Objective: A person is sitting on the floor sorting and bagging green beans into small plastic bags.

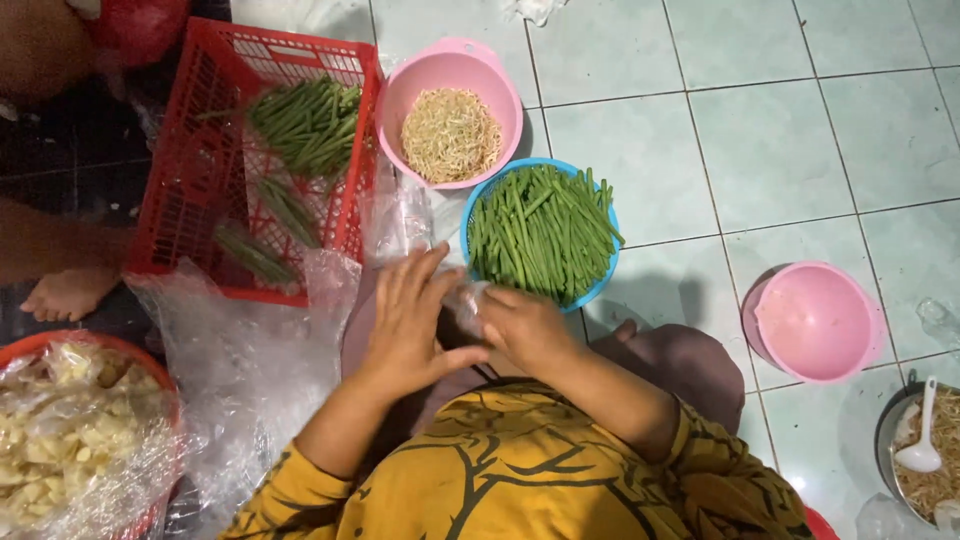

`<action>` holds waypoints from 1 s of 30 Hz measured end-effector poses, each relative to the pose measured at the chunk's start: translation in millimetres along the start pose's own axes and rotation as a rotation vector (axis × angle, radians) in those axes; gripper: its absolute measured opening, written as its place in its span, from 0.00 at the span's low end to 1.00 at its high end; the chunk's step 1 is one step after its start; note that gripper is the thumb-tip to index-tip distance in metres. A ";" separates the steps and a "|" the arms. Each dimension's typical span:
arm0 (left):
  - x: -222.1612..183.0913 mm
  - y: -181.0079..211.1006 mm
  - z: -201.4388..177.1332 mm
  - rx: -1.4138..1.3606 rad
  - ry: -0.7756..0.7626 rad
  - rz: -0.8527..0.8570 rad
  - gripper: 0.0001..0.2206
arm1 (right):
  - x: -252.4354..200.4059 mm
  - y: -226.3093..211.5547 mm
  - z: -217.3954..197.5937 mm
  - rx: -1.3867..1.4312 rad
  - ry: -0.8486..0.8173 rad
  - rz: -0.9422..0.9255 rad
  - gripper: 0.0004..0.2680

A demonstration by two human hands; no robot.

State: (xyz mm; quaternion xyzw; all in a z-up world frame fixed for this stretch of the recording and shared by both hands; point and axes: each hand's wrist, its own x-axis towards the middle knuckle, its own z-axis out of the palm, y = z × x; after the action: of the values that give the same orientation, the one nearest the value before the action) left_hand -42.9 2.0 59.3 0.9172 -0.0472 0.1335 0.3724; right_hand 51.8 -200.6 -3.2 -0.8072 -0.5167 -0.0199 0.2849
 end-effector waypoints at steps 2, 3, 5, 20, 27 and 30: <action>3.8 -15.5 -5.1 0.010 -0.112 0.029 0.46 | 14.5 -8.6 -4.0 0.178 -0.006 -0.087 0.10; 5.3 -22.6 -7.2 0.018 -0.223 0.059 0.49 | 21.4 -12.9 -6.6 0.355 -0.012 -0.174 0.12; -1.1 -49.6 9.5 0.043 -0.186 0.093 0.46 | 12.1 1.9 14.7 0.531 0.051 -0.066 0.10; -2.3 -82.6 53.8 -0.045 -0.015 -0.203 0.47 | 39.4 85.1 67.8 -0.262 -0.026 0.867 0.30; -1.4 -80.0 58.6 -0.135 -0.015 -0.257 0.46 | 24.3 109.7 84.8 -0.230 0.045 0.873 0.24; -0.6 -82.0 66.2 -0.161 -0.004 -0.278 0.45 | 17.6 125.4 87.9 -0.185 0.067 0.863 0.21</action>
State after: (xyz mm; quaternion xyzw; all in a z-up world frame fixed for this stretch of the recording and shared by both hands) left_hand -14.3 14.9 -41.3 0.8823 0.0691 0.0746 0.4596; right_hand 142.9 -182.0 -126.0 -0.9700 -0.1189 0.0284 0.2102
